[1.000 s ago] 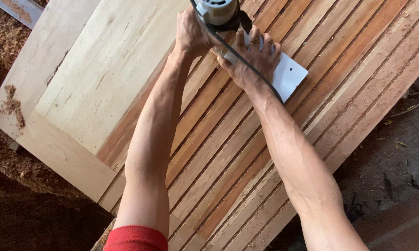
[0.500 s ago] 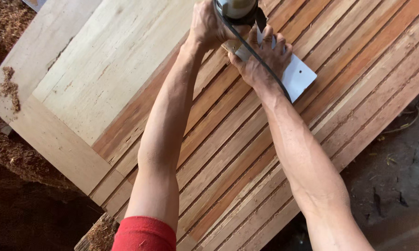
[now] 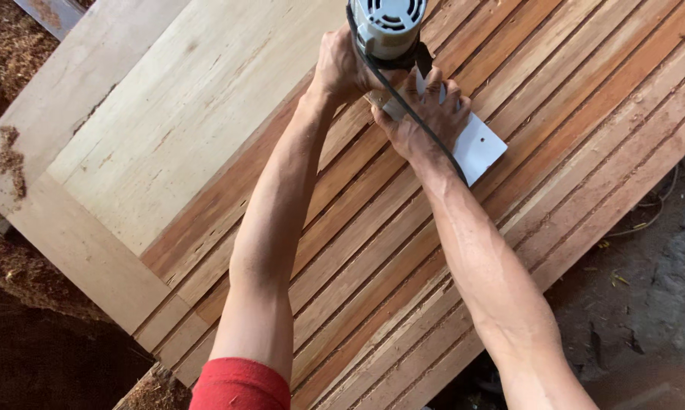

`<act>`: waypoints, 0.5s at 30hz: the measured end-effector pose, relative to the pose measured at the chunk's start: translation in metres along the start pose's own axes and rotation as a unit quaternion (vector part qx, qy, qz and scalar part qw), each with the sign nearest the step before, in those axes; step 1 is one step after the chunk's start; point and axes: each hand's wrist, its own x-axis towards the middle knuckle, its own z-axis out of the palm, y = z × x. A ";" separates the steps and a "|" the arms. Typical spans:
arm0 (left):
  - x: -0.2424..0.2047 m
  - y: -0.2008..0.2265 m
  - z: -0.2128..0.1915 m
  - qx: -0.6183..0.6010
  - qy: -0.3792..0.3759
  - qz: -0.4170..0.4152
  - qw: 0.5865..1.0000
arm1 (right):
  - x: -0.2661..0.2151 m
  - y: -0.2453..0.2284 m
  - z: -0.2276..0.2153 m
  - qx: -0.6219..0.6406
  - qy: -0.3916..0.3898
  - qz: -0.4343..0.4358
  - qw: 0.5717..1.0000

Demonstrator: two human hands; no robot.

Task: The person uses a handheld electric router to carve grooves into a large wooden board. They guide the tool along the wood surface, creating parallel lines and generating sawdust.

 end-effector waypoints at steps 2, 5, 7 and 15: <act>0.005 0.002 0.005 0.002 0.011 -0.004 1.000 | 0.001 0.004 0.000 -0.007 -0.023 0.009 1.000; 0.019 0.001 0.015 -0.008 0.012 -0.010 1.000 | 0.011 0.017 0.002 -0.029 -0.041 0.000 0.999; 0.029 -0.003 0.019 -0.003 -0.006 -0.037 0.999 | 0.022 0.028 0.002 -0.029 -0.037 -0.002 0.999; 0.066 -0.014 0.061 -0.044 0.021 -0.039 0.998 | 0.053 0.069 0.014 -0.004 -0.019 0.007 1.000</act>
